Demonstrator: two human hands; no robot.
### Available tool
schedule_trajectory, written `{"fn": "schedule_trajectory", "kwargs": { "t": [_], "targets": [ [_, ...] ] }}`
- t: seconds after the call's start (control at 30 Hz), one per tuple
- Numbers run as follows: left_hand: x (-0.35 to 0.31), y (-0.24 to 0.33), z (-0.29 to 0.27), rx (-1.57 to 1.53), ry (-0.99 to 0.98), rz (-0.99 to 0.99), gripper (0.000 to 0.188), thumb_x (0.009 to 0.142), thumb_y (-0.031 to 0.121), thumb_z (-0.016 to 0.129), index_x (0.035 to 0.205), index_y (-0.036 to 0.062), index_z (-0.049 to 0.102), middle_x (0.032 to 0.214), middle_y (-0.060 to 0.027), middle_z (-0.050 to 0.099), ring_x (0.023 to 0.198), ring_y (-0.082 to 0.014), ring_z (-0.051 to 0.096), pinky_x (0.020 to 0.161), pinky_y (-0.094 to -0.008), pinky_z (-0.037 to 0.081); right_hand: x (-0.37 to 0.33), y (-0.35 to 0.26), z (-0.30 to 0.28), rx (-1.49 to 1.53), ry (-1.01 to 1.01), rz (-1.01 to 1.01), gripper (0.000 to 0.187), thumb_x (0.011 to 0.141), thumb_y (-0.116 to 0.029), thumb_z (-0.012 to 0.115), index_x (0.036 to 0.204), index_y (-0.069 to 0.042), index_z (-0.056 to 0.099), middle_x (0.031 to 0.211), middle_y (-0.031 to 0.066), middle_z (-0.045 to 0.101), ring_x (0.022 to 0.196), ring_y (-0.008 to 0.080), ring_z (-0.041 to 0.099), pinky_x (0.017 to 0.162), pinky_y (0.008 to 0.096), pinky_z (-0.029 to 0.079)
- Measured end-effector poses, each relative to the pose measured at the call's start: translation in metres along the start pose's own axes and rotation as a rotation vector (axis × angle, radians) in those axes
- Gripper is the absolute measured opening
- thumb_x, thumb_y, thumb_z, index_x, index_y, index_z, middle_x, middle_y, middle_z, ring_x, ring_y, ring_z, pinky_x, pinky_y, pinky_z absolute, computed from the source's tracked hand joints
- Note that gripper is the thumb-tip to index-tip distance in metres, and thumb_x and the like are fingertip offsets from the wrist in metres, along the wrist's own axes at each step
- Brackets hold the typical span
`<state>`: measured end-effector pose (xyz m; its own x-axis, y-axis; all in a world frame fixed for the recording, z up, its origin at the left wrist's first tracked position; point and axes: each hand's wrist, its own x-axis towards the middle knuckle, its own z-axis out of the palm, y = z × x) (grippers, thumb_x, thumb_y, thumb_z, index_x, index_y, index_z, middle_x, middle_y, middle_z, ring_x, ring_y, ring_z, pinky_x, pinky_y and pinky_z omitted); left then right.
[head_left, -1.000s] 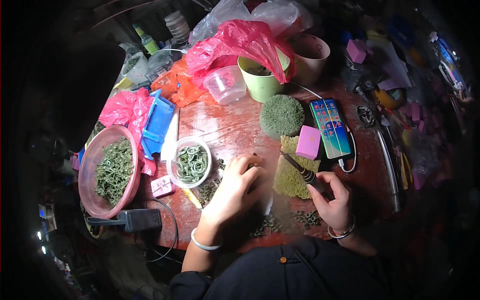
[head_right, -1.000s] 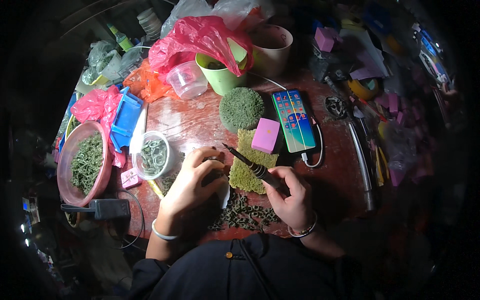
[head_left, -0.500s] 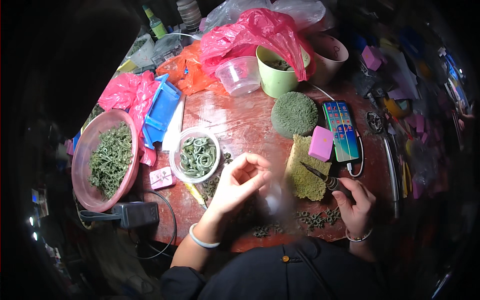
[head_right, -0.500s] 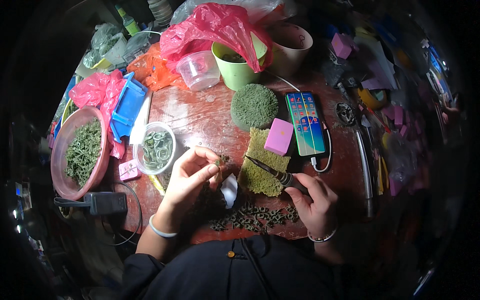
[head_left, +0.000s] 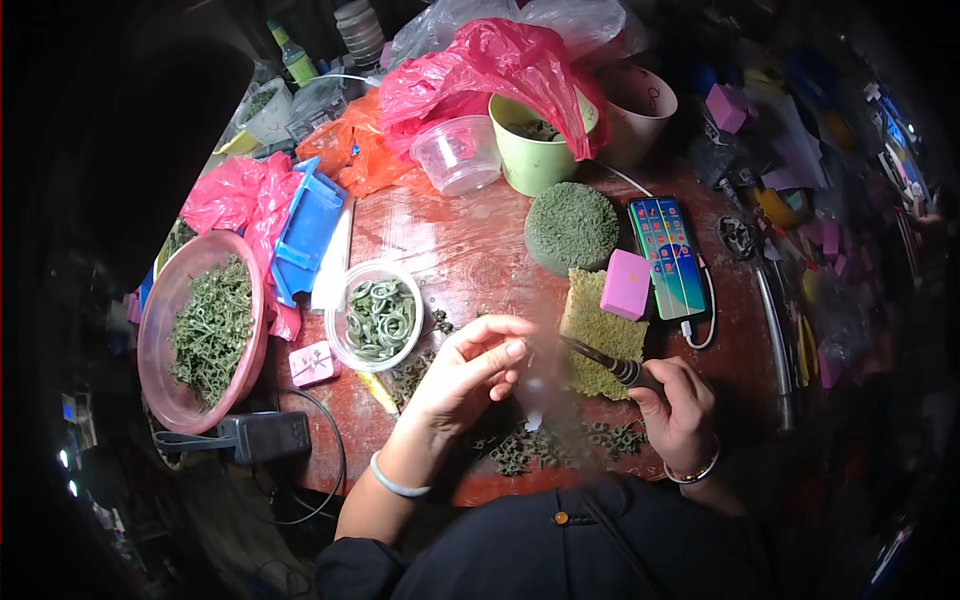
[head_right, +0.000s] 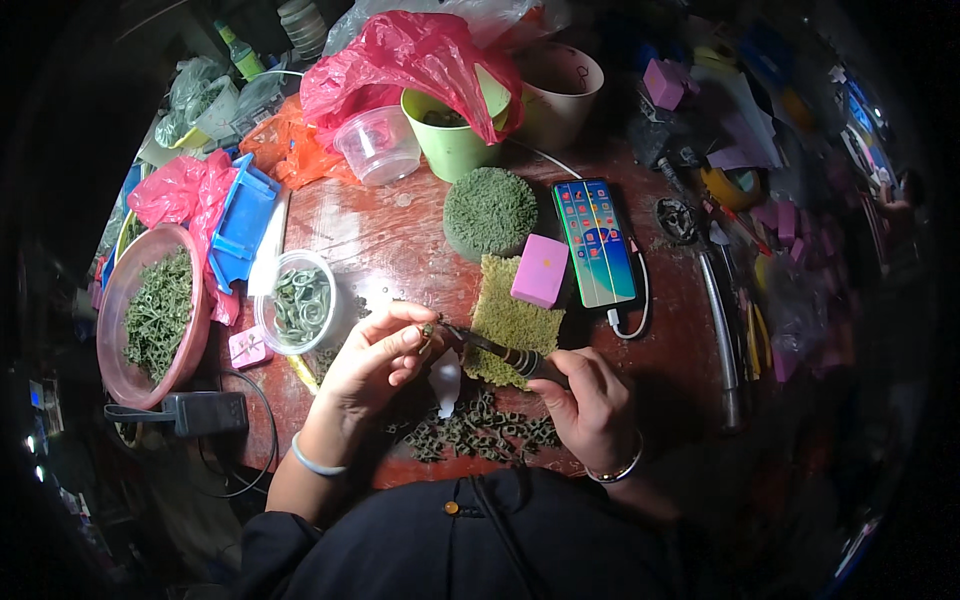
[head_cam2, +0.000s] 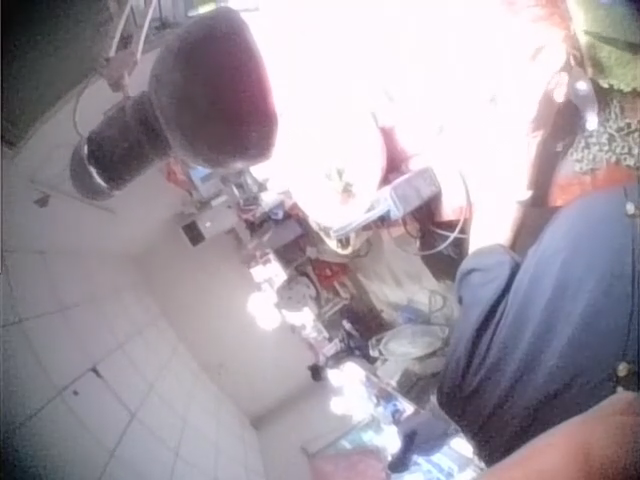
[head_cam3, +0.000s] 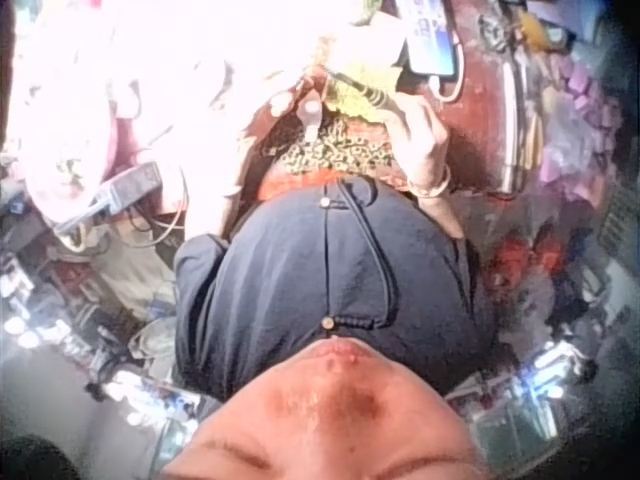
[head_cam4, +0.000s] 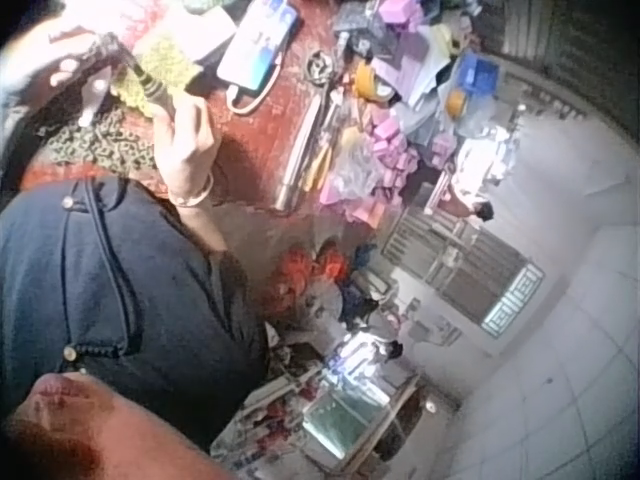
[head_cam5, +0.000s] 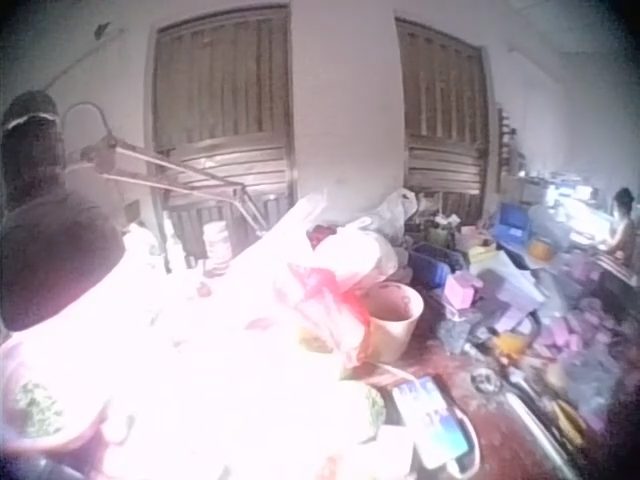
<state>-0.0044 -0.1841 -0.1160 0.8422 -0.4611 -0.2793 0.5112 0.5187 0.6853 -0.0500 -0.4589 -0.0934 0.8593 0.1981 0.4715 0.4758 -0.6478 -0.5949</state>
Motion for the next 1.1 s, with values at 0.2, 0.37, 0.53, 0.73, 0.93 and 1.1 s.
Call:
{"fn": "schedule_trajectory", "kwargs": {
  "t": [0.2,0.37,0.53,0.73,0.93,1.1],
  "targets": [
    [0.001,0.005,0.005,-0.019,0.048,-0.033,0.024,0.099,0.01,0.066,0.122,0.0034,0.064,0.097,-0.0049,0.068,0.068,-0.0064,0.058,0.054,-0.0185,0.044,-0.003,0.005,0.009,0.055,0.051,0.011,0.029,0.091,-0.015,0.077,0.112,0.002,0.066,0.089,0.0154,0.069,0.074,0.0307,0.069,0.061,0.0359,0.053],
    [0.001,0.003,0.0,-0.048,-0.004,-0.051,0.023,0.099,0.011,0.065,0.12,0.0013,0.065,0.099,-0.0058,0.069,0.065,-0.006,0.055,0.052,-0.0185,0.042,0.0,0.004,0.013,0.081,0.093,-0.057,0.03,0.09,-0.015,0.078,0.113,0.001,0.069,0.092,0.0145,0.071,0.077,0.0299,0.071,0.065,0.0352,0.056],
    [0.0,0.004,0.001,-0.061,0.035,-0.075,0.023,0.099,0.012,0.065,0.119,0.0008,0.065,0.098,-0.0045,0.068,0.064,-0.0057,0.053,0.052,-0.0185,0.04,0.002,-0.002,0.011,0.079,0.016,-0.044,0.031,0.089,-0.016,0.08,0.112,0.002,0.069,0.093,0.0145,0.072,0.079,0.0294,0.073,0.067,0.036,0.059],
    [-0.001,0.004,0.002,-0.056,0.037,-0.092,0.023,0.099,0.012,0.066,0.119,0.0016,0.066,0.098,-0.0043,0.068,0.065,-0.0059,0.054,0.053,-0.0189,0.041,0.001,0.0,0.01,0.079,0.0,-0.046,0.03,0.088,-0.015,0.081,0.109,0.002,0.07,0.091,0.0145,0.071,0.078,0.03,0.073,0.066,0.0354,0.059],
    [0.001,0.003,0.005,-0.046,0.078,-0.071,0.025,0.1,0.012,0.065,0.121,-0.0008,0.064,0.095,-0.0163,0.072,0.06,-0.0044,0.056,0.049,-0.0155,0.042,0.002,-0.001,0.011,0.074,-0.012,-0.048,0.03,0.086,-0.015,0.082,0.108,0.002,0.07,0.091,0.0145,0.07,0.077,0.0301,0.072,0.065,0.0359,0.058],
    [0.0,0.002,0.004,-0.043,0.077,-0.074,0.025,0.1,0.013,0.065,0.121,-0.0007,0.064,0.096,-0.0165,0.072,0.06,-0.0046,0.057,0.049,-0.0159,0.043,0.002,-0.002,0.01,0.072,-0.023,-0.032,0.03,0.086,-0.014,0.082,0.108,0.001,0.07,0.092,0.0145,0.07,0.077,0.0303,0.072,0.065,0.036,0.058]
  ]
}}
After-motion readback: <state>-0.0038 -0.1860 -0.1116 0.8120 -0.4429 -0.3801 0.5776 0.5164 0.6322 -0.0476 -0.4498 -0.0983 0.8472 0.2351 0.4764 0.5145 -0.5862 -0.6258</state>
